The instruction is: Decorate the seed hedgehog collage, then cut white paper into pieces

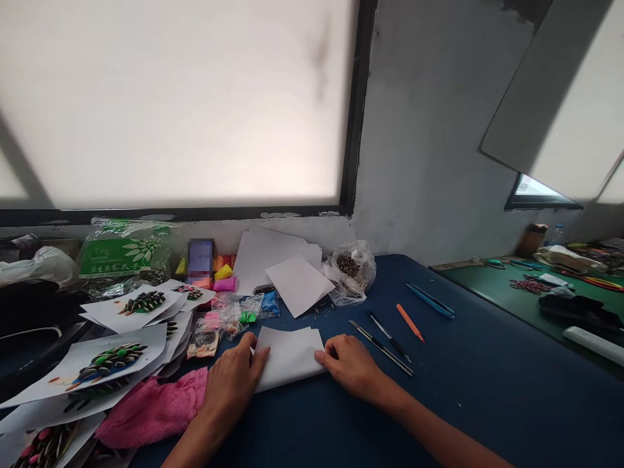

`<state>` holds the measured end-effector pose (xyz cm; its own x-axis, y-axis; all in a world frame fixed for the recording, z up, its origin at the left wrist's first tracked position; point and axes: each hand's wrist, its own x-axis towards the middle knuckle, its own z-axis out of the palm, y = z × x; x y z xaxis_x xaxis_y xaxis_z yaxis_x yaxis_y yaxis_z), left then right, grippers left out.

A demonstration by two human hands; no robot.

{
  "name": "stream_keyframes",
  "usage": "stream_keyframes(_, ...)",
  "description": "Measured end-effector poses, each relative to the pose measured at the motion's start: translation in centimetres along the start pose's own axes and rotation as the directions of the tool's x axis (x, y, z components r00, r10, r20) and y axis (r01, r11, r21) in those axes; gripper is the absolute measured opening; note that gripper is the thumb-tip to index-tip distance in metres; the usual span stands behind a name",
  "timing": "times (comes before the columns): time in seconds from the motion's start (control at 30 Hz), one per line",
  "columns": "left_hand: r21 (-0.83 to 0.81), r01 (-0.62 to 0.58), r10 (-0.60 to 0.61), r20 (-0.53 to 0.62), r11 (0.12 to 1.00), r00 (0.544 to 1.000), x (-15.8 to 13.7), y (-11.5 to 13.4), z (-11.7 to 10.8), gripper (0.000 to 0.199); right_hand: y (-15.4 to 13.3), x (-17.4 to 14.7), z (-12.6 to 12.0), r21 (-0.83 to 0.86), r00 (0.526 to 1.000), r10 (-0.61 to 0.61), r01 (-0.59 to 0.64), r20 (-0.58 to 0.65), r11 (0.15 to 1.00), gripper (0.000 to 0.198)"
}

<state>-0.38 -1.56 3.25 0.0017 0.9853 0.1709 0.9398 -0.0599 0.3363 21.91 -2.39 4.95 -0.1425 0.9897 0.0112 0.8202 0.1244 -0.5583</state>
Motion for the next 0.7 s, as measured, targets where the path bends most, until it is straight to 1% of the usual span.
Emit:
stream_keyframes(0.03, 0.044, -0.042, 0.045, -0.066, 0.998, 0.997, -0.1, 0.0, -0.1, 0.029, 0.0, 0.0, 0.1, -0.028, 1.000, -0.003, 0.003, -0.005, 1.000, 0.037)
stream_keyframes(0.07, 0.077, -0.105, 0.116, -0.149, 0.991, 0.982, -0.2, 0.1, -0.1, 0.034, 0.0, 0.0, 0.1, -0.049, 1.000, -0.005, 0.005, -0.008, 0.999, 0.037)
stream_keyframes(0.1, 0.107, -0.187, 0.207, -0.229, 0.977, 0.951, -0.3, 0.2, 0.1, 0.037, -0.1, 0.0, 0.2, -0.062, 1.000, -0.007, 0.006, -0.010, 0.998, 0.036)
stream_keyframes(0.13, 0.134, -0.282, 0.309, -0.278, 0.950, 0.910, -0.4, 0.3, 0.3, 0.040, -0.1, 0.0, 0.2, -0.070, 1.000, -0.010, 0.009, -0.009, 0.997, 0.036)
stream_keyframes(0.17, 0.152, -0.378, 0.406, -0.283, 0.913, 0.869, -0.6, 0.4, 0.7, 0.041, -0.2, 0.0, 0.2, -0.077, 1.000, -0.015, 0.014, -0.008, 0.997, 0.035)
stream_keyframes(0.2, 0.152, -0.466, 0.490, -0.245, 0.872, 0.837, -0.8, 0.6, 1.2, 0.042, -0.2, 0.0, 0.1, -0.086, 1.000, -0.021, 0.020, -0.008, 0.996, 0.035)
stream_keyframes(0.23, 0.136, -0.538, 0.555, -0.167, 0.832, 0.815, -1.1, 0.8, 1.7, 0.044, -0.3, 0.1, 0.1, -0.098, 1.000, -0.027, 0.026, -0.009, 0.995, 0.035)
stream_keyframes(0.27, 0.113, -0.574, 0.583, -0.074, 0.811, 0.809, -1.4, 1.0, 2.1, 0.047, -0.4, 0.1, 0.1, -0.116, 1.000, -0.030, 0.029, -0.007, 0.993, 0.035)
stream_keyframes(0.3, 0.085, -0.591, 0.591, 0.025, 0.802, 0.806, -1.6, 1.3, 2.4, 0.050, -0.4, 0.1, 0.1, -0.136, 1.000, -0.030, 0.029, -0.003, 0.990, 0.034)
stream_keyframes(0.37, 0.047, -0.572, 0.556, 0.184, 0.819, 0.810, -2.1, 1.7, 2.6, 0.053, -0.6, 0.1, 0.1, -0.171, 1.000, -0.027, 0.027, 0.004, 0.985, 0.031)
stream_keyframes(0.43, 0.043, -0.535, 0.506, 0.272, 0.843, 0.819, -2.2, 2.0, 2.4, 0.054, -0.6, -0.1, 0.0, -0.185, 1.000, -0.027, 0.027, 0.005, 0.982, 0.024)
stream_keyframes(0.5, 0.058, -0.519, 0.481, 0.298, 0.853, 0.824, -2.2, 2.1, 2.0, 0.054, -0.6, -0.5, 0.0, -0.183, 0.998, -0.068, 0.066, -0.009, 0.981, 0.019)
stream_keyframes(0.57, 0.069, -0.525, 0.488, 0.285, 0.848, 0.825, -2.1, 2.1, 1.8, 0.054, -0.3, -0.9, -0.2, -0.181, 0.984, -0.178, 0.171, -0.022, 0.968, 0.020)
stream_keyframes(0.63, 0.067, -0.533, 0.501, 0.259, 0.844, 0.826, -2.0, 2.0, 2.0, 0.053, -0.1, -1.3, -0.3, -0.194, 0.949, -0.315, 0.307, -0.008, 0.932, 0.019)
stream_keyframes(0.7, 0.055, -0.534, 0.508, 0.237, 0.844, 0.828, -2.0, 1.8, 2.3, 0.051, 0.1, -1.5, -0.3, -0.227, 0.903, -0.428, 0.425, 0.037, 0.876, 0.013)
